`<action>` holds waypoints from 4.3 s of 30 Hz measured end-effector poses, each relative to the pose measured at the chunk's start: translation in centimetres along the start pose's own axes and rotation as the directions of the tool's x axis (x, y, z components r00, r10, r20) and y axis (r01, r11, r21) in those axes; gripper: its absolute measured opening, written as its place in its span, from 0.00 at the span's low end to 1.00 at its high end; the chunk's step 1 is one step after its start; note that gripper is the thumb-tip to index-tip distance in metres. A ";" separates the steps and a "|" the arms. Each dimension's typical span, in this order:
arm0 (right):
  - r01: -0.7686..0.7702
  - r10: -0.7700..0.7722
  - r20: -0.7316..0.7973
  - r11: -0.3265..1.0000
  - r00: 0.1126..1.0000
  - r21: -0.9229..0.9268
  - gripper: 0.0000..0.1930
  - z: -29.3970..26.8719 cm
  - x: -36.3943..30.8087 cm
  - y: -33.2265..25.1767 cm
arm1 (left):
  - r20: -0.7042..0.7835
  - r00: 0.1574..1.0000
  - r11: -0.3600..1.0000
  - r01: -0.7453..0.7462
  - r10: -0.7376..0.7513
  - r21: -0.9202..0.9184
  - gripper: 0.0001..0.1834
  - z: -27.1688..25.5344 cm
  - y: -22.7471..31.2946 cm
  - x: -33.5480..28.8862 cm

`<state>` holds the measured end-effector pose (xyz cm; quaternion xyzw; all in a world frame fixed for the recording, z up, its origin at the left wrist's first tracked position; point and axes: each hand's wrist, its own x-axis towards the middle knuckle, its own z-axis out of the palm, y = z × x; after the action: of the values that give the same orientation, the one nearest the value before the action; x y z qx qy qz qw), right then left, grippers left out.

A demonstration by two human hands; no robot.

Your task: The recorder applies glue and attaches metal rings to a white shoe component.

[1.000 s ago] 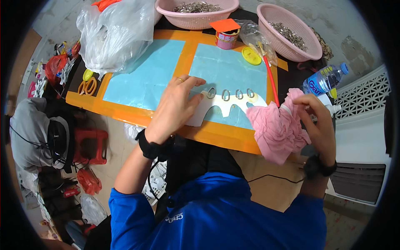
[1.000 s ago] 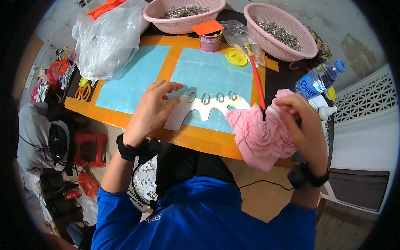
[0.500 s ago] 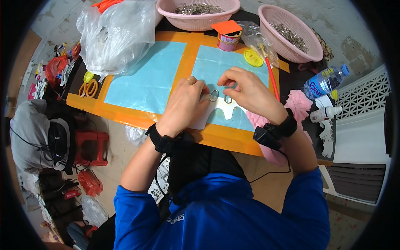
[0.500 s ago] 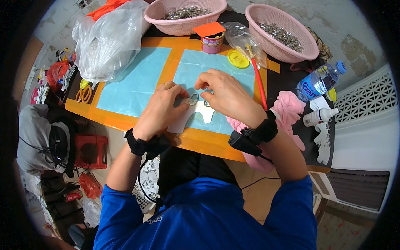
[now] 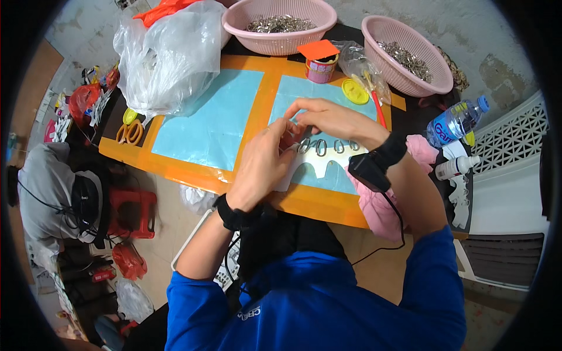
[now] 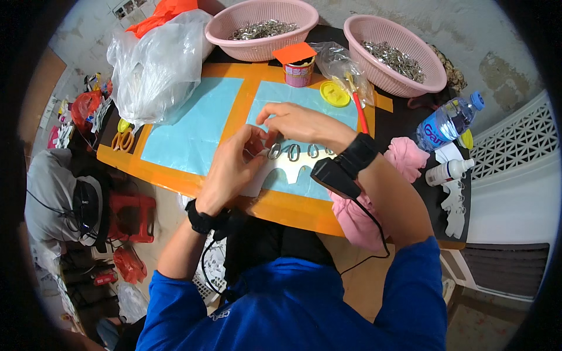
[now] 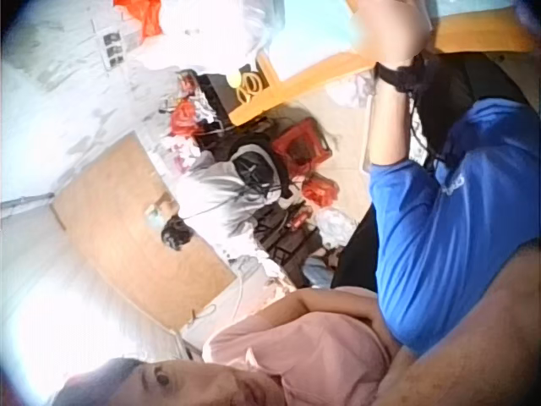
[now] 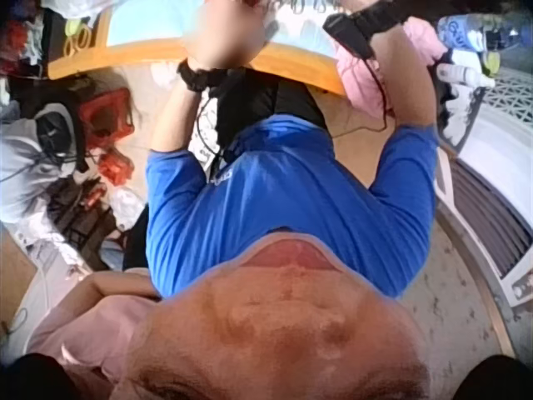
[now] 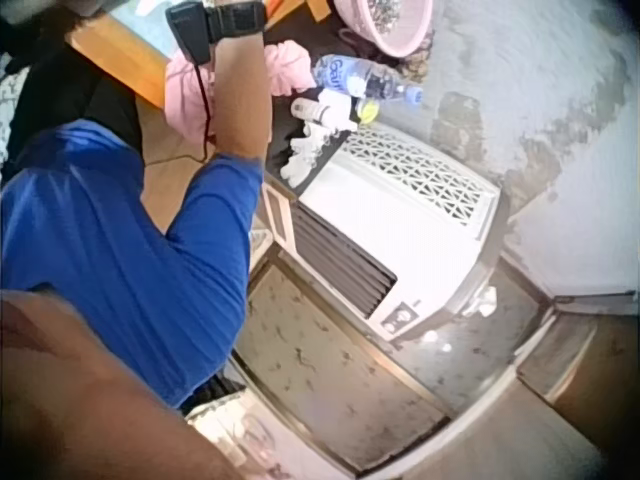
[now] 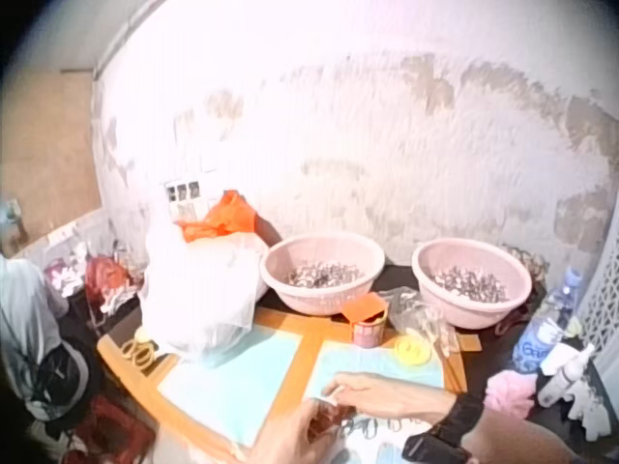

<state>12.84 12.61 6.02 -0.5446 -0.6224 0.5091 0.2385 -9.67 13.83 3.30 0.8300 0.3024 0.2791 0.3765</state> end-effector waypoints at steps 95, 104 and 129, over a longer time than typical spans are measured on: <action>0.167 -0.178 0.171 0.983 0.969 0.075 0.50 -0.1 0.4 -0.3 | -0.105 0.977 0.979 0.174 -0.185 -0.103 0.16 1.1 0.6 -2.6; 0.146 -0.151 0.170 0.988 0.974 0.041 0.49 0.0 0.6 -0.2 | -0.271 0.929 0.902 -0.126 0.254 0.413 0.12 2.7 1.1 -4.2; 0.177 -0.177 0.163 0.984 0.971 0.019 0.49 0.2 0.4 -0.2 | -0.038 0.934 0.756 -0.263 0.355 0.600 0.25 2.5 0.1 -6.0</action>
<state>12.43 12.93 6.06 -0.4427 -0.6848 0.5303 0.2321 -11.86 8.36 0.57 0.9202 0.2592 0.2920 0.0274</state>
